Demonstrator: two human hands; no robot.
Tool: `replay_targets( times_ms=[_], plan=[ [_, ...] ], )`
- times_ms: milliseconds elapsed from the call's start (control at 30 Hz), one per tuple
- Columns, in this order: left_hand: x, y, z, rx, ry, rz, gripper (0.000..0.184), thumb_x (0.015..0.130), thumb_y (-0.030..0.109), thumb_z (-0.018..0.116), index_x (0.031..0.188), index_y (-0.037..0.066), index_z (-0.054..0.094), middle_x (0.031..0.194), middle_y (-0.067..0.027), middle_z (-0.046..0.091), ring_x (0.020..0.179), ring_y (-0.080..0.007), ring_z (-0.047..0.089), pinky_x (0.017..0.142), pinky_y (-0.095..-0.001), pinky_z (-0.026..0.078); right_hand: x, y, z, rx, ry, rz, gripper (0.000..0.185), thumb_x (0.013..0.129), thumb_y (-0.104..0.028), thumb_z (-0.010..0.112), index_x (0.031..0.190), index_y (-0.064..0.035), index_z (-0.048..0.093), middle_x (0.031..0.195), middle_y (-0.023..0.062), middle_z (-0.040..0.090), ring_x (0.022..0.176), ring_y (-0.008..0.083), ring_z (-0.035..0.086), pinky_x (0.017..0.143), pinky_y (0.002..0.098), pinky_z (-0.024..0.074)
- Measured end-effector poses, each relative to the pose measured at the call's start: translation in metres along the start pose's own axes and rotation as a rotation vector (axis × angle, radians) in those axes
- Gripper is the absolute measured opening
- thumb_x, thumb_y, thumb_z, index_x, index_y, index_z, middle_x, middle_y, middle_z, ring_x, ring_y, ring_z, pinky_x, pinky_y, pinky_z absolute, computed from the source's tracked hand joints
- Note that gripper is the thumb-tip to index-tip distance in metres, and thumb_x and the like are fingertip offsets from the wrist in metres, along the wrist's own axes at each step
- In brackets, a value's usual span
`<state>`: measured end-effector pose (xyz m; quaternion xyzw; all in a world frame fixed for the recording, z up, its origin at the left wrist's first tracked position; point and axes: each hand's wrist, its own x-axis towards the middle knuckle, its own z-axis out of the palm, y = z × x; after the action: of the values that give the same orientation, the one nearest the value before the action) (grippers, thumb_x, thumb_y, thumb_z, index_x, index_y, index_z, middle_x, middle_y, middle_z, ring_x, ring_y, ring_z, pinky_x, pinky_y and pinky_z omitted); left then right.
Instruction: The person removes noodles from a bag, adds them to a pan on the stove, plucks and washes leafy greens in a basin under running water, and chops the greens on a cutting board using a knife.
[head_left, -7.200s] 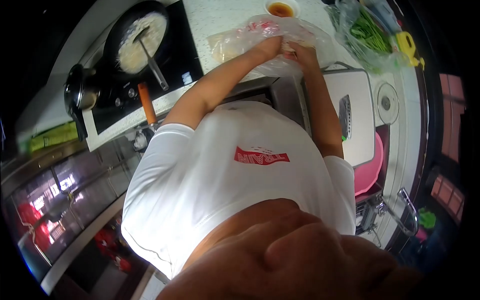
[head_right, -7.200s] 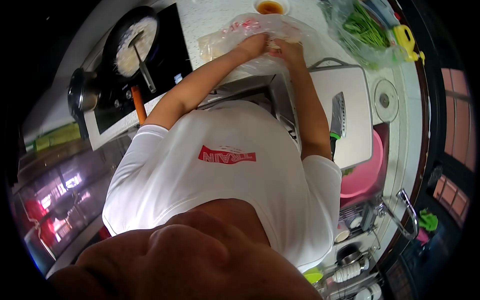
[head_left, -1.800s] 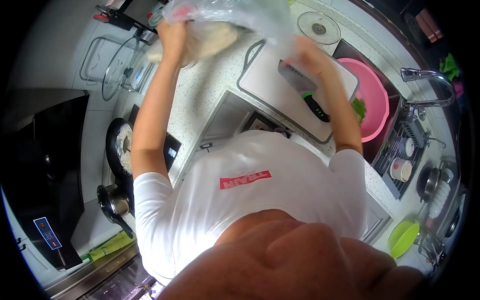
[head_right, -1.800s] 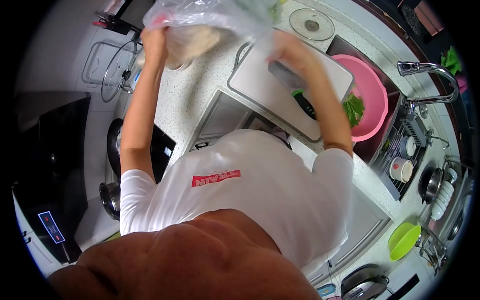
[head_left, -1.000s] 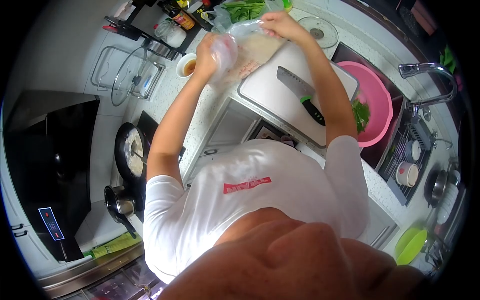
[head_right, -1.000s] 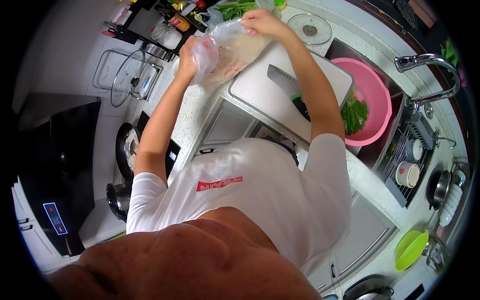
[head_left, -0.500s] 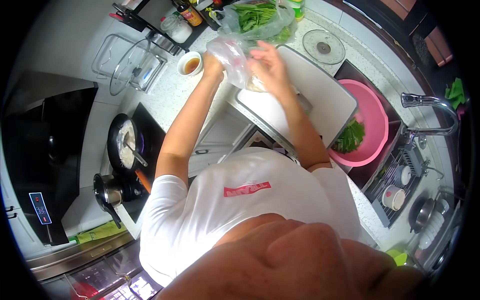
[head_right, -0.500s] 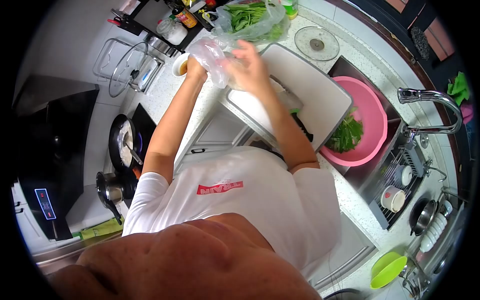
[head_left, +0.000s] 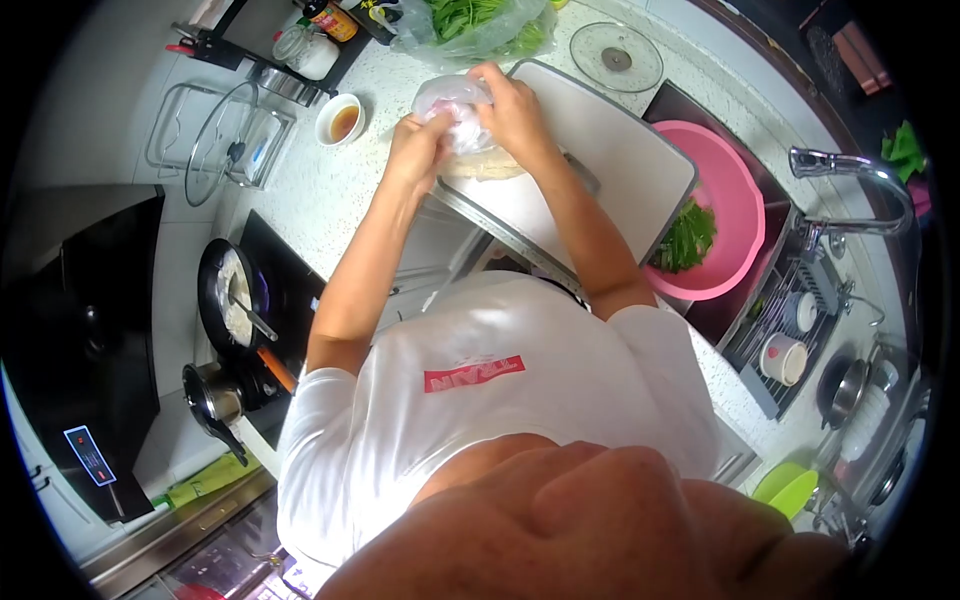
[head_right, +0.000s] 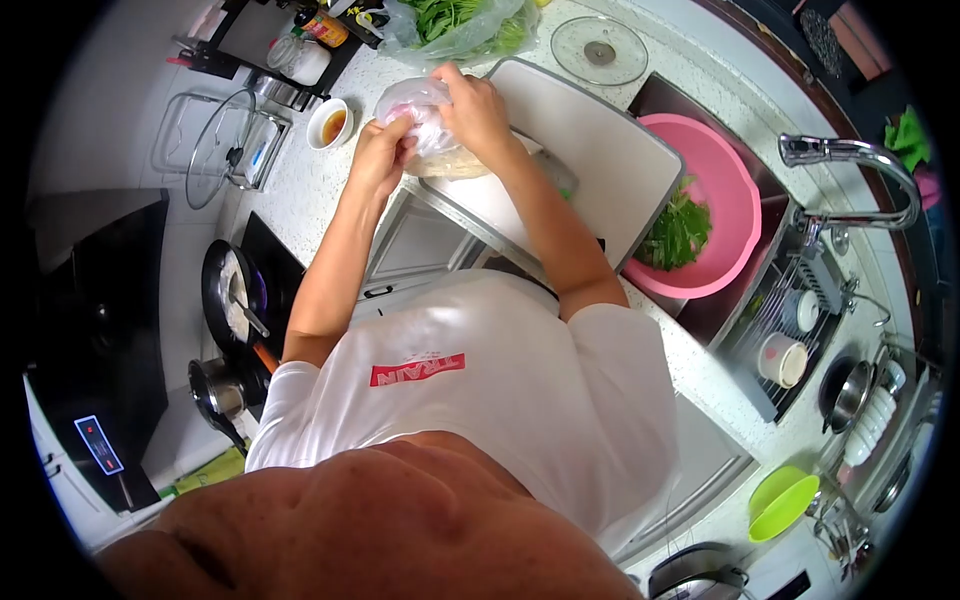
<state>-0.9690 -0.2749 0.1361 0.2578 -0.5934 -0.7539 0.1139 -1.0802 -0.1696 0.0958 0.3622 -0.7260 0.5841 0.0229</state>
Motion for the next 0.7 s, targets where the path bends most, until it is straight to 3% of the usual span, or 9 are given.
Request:
replay_targets(
  times_ms=[33, 133, 167, 267, 367, 467, 600, 633, 700],
  plan=[
    [-0.003, 0.001, 0.0, -0.082, -0.101, 0.006, 0.007, 0.083, 0.012, 0.061, 0.086, 0.005, 0.06, 0.072, -0.0012, 0.056, 0.055, -0.0068, 0.044, 0.044, -0.0198, 0.03, -0.002, 0.002, 0.001, 0.014, -0.002, -0.025, 0.033, 0.069, -0.001, 0.064, 0.1, -0.0096, 0.055, 0.076, 0.018, 0.062, 0.071, 0.0378, 0.061, 0.061, 0.0408, 0.0482],
    [-0.016, 0.007, 0.001, -0.18, -0.276, -0.049, 0.016, 0.087, 0.02, 0.06, 0.092, 0.005, 0.059, 0.08, -0.0016, 0.058, 0.059, -0.0062, 0.044, 0.044, -0.0193, 0.031, -0.002, 0.032, 0.0, 0.159, -0.055, -0.089, 0.03, 0.071, -0.002, 0.065, 0.098, -0.0073, 0.056, 0.079, 0.018, 0.063, 0.072, 0.0334, 0.063, 0.063, 0.0379, 0.0487],
    [-0.019, 0.013, 0.006, -0.153, -0.28, -0.076, 0.016, 0.087, 0.022, 0.06, 0.089, 0.006, 0.061, 0.078, -0.0004, 0.059, 0.058, -0.0054, 0.044, 0.044, -0.0191, 0.031, -0.004, 0.038, -0.001, 0.36, -0.157, 0.043, 0.03, 0.069, -0.008, 0.07, 0.095, -0.0034, 0.057, 0.079, 0.016, 0.064, 0.072, 0.0279, 0.063, 0.063, 0.0344, 0.0487],
    [-0.023, 0.019, 0.021, -0.064, -0.154, -0.06, 0.028, 0.087, 0.033, 0.061, 0.081, 0.006, 0.062, 0.066, -0.0001, 0.058, 0.048, -0.0043, 0.042, 0.04, -0.0188, 0.029, -0.018, 0.022, -0.028, 0.366, -0.204, 0.289, 0.028, 0.07, -0.006, 0.072, 0.095, -0.0043, 0.06, 0.093, 0.0051, 0.065, 0.083, 0.0155, 0.061, 0.071, 0.0308, 0.0494],
    [-0.016, 0.014, 0.022, 0.028, -0.089, 0.003, 0.032, 0.086, 0.036, 0.061, 0.079, 0.005, 0.062, 0.059, -0.0004, 0.056, 0.043, -0.0047, 0.04, 0.037, -0.0187, 0.027, -0.04, -0.019, -0.063, 0.173, 0.257, -0.002, 0.029, 0.069, -0.013, 0.074, 0.095, -0.0062, 0.062, 0.092, 0.0064, 0.064, 0.084, 0.0169, 0.06, 0.071, 0.0301, 0.0488],
    [-0.023, -0.003, 0.04, 0.039, -0.109, -0.042, 0.037, 0.085, 0.038, 0.063, 0.078, 0.002, 0.063, 0.057, -0.0008, 0.055, 0.04, -0.0049, 0.038, 0.035, -0.0188, 0.026, -0.058, -0.054, -0.091, -0.13, 0.078, -0.17, 0.038, 0.066, -0.029, 0.077, 0.095, -0.0087, 0.064, 0.088, 0.0094, 0.062, 0.084, 0.0253, 0.058, 0.073, 0.0324, 0.0479],
    [-0.031, -0.009, 0.058, 0.054, -0.276, -0.075, 0.033, 0.086, 0.032, 0.063, 0.076, 0.001, 0.066, 0.057, -0.0025, 0.057, 0.041, -0.0044, 0.039, 0.037, -0.0187, 0.025, -0.073, -0.054, -0.093, -0.324, -0.036, -0.267, 0.018, 0.073, -0.018, 0.068, 0.087, -0.0088, 0.064, 0.085, 0.0036, 0.062, 0.079, 0.0229, 0.057, 0.068, 0.0337, 0.0475],
    [-0.035, -0.008, 0.06, 0.025, -0.331, -0.081, 0.029, 0.088, 0.028, 0.06, 0.078, 0.001, 0.067, 0.06, -0.0034, 0.06, 0.042, -0.004, 0.039, 0.038, -0.0192, 0.026, -0.075, -0.051, -0.098, -0.242, -0.004, -0.184, 0.009, 0.074, -0.011, 0.065, 0.083, -0.0089, 0.065, 0.079, 0.0029, 0.063, 0.074, 0.0225, 0.058, 0.065, 0.0331, 0.0477],
    [-0.036, -0.013, 0.058, 0.173, -0.336, 0.015, 0.028, 0.088, 0.028, 0.06, 0.078, 0.003, 0.066, 0.063, -0.0024, 0.06, 0.045, -0.0042, 0.041, 0.041, -0.0188, 0.03, -0.083, -0.067, -0.102, -0.213, 0.062, -0.169, 0.007, 0.077, -0.01, 0.063, 0.083, -0.0053, 0.065, 0.078, 0.0068, 0.064, 0.07, 0.0222, 0.06, 0.064, 0.0301, 0.048]
  ],
)
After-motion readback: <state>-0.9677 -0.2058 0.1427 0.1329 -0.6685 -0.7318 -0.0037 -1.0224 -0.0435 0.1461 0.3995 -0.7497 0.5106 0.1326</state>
